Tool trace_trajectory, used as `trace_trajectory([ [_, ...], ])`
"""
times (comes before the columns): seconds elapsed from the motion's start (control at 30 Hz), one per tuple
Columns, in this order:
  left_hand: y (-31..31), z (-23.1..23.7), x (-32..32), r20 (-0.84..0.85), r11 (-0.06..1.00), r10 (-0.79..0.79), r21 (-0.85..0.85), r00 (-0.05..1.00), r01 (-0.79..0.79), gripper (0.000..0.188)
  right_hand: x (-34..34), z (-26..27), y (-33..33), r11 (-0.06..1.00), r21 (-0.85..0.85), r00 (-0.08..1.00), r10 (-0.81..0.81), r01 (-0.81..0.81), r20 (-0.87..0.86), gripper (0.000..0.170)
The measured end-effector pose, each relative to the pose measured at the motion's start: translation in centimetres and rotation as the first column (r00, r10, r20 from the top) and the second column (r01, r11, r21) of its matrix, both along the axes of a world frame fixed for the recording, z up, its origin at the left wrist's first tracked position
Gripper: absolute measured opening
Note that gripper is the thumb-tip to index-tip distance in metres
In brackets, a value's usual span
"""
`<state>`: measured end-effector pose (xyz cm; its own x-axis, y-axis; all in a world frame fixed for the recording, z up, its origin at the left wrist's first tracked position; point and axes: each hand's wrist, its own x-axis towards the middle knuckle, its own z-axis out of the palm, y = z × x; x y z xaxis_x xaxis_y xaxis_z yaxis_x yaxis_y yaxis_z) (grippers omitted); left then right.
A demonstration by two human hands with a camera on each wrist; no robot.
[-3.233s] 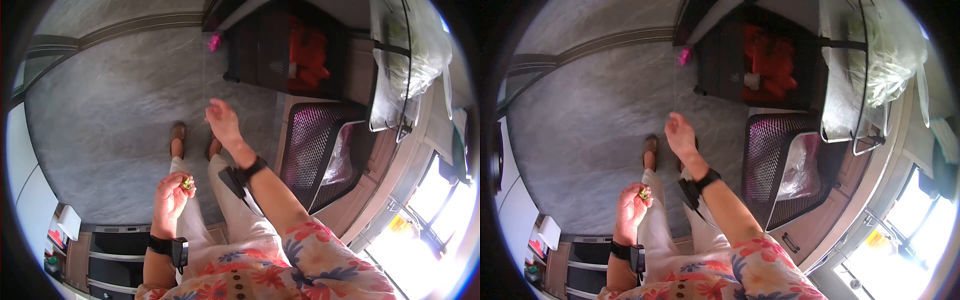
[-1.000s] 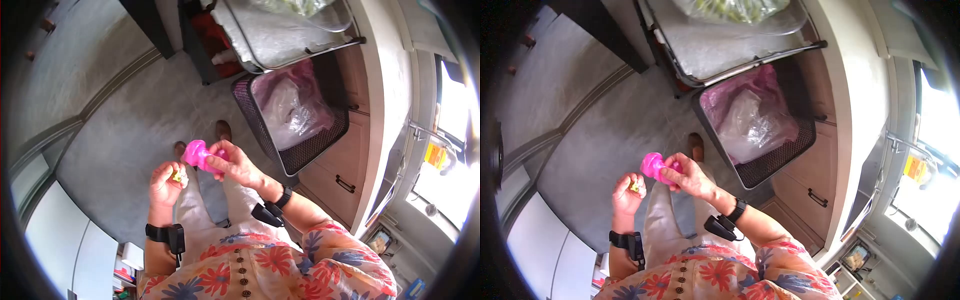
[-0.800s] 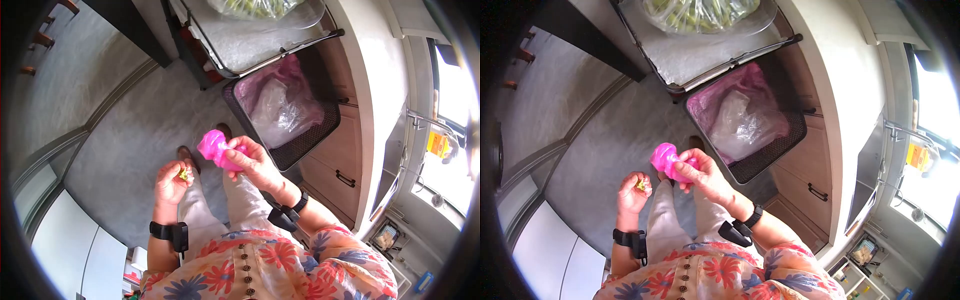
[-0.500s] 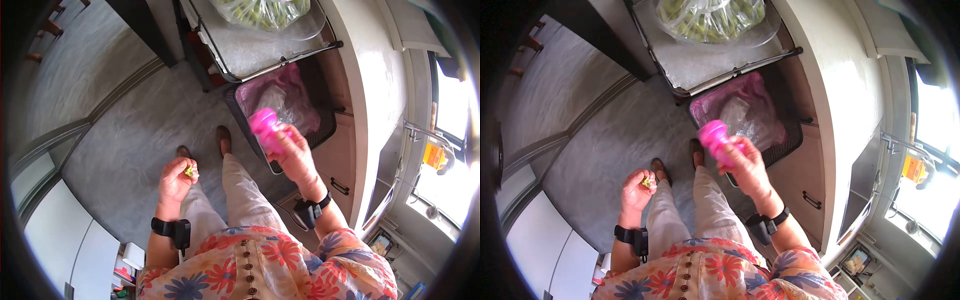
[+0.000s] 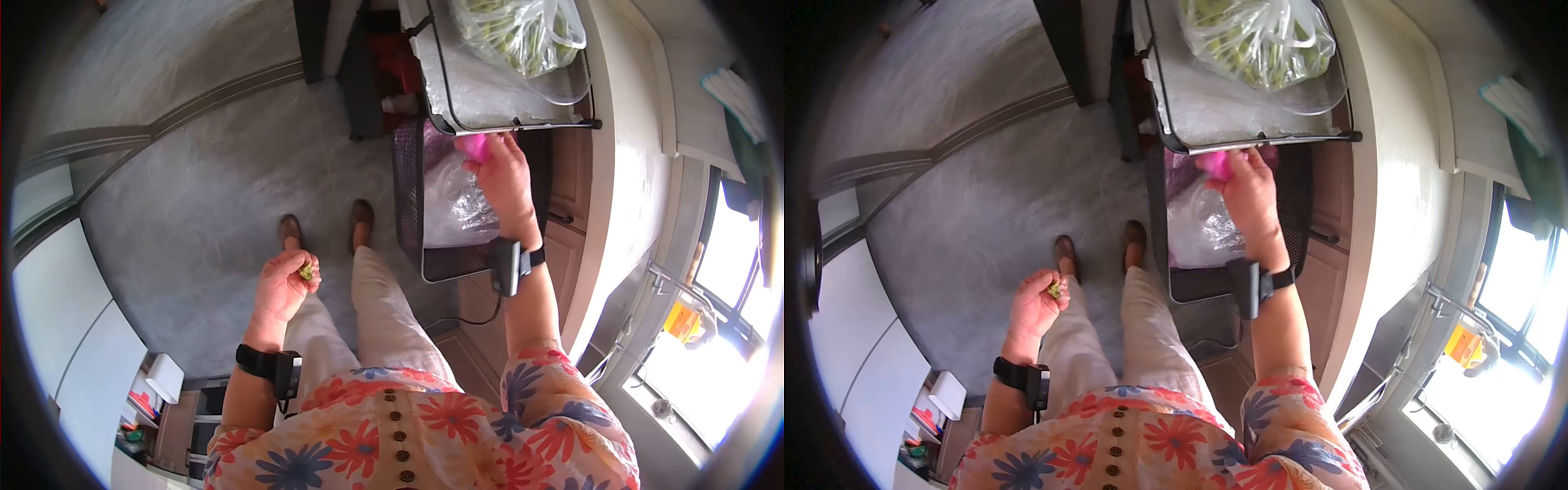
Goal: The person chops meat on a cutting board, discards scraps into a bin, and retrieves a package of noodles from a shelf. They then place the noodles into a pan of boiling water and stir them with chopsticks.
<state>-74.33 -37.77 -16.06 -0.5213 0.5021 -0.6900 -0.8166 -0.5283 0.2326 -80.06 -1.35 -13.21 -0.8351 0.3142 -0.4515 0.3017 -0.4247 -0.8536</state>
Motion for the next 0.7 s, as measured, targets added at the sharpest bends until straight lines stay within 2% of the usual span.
trace_trajectory([
  [0.03, -0.1, -0.1, 0.0, 0.006, 1.000, 0.011, 0.008, 1.000, -0.011, 0.016, 0.2, 0.1, -1.1, 0.972, 0.229, 0.998, 0.042, -0.051, 0.042, 0.021],
  [0.1, -0.1, -0.1, 0.2, 0.004, 1.000, 0.024, 0.004, 1.000, -0.024, 0.016, 0.7, 0.4, -3.6, 0.871, 0.417, 0.965, 0.253, -0.258, 0.069, 0.019],
  [0.17, -0.4, -0.1, 0.2, 0.000, 0.999, 0.033, 0.000, 0.999, -0.033, 0.016, 0.6, 1.5, -7.8, 0.821, 0.516, 0.950, 0.310, -0.244, -0.044, 0.024],
  [0.2, -0.4, -0.1, 0.1, 0.003, 0.999, 0.034, -0.002, 0.999, -0.034, 0.015, 0.8, 1.8, -9.5, 0.858, 0.417, 0.940, 0.341, -0.301, -0.023, 0.028],
  [0.27, -0.6, -0.1, -0.1, 0.000, 0.999, 0.039, -0.005, 0.999, -0.039, 0.015, 0.1, 3.4, -13.1, 0.703, 0.598, 0.885, 0.465, -0.384, 0.022, 0.033],
  [0.3, -0.7, -0.1, -0.1, 0.002, 0.999, 0.045, 0.000, 0.999, -0.045, 0.015, -0.3, 2.0, -14.7, 0.828, 0.447, 0.896, 0.429, -0.339, -0.113, 0.038],
  [0.37, -1.2, 0.1, 0.1, 0.003, 0.999, 0.050, 0.004, 0.999, -0.050, 0.015, -3.2, 2.2, -15.9, 0.887, 0.381, 0.941, 0.322, -0.261, -0.104, 0.039],
  [0.43, -1.8, 0.1, 0.1, -0.001, 0.999, 0.054, -0.004, 0.999, -0.054, 0.015, -7.6, -0.8, -15.0, 0.898, 0.439, 0.976, 0.127, -0.038, -0.175, 0.046],
  [0.5, -2.4, 0.3, 0.1, 0.008, 0.998, 0.062, -0.004, 0.998, -0.062, 0.015, -11.1, -3.8, -13.1, 0.708, 0.704, 0.998, 0.067, -0.060, 0.018, 0.052],
  [0.53, -2.7, 0.3, 0.1, 0.018, 0.998, 0.069, -0.005, 0.997, -0.069, 0.015, -11.2, -4.3, -12.7, 0.703, 0.709, 0.998, 0.053, -0.051, 0.020, 0.052],
  [0.6, -3.5, 0.3, 0.1, 0.012, 0.998, 0.058, 0.002, 0.998, -0.058, 0.015, -11.2, -4.9, -12.3, 0.290, 0.955, 0.966, 0.257, -0.057, -0.020, 0.055],
  [0.63, -3.8, 0.3, 0.1, 0.008, 0.998, 0.064, 0.000, 0.998, -0.064, 0.014, -10.2, -3.0, -12.6, 0.331, 0.926, 0.947, 0.311, -0.183, 0.076, 0.049],
  [0.7, -4.1, 0.7, -0.2, -0.011, 0.999, 0.039, -0.005, 0.999, -0.039, 0.014, -6.1, 0.7, -13.3, 0.418, 0.869, 0.903, 0.424, -0.265, 0.072, 0.035],
])
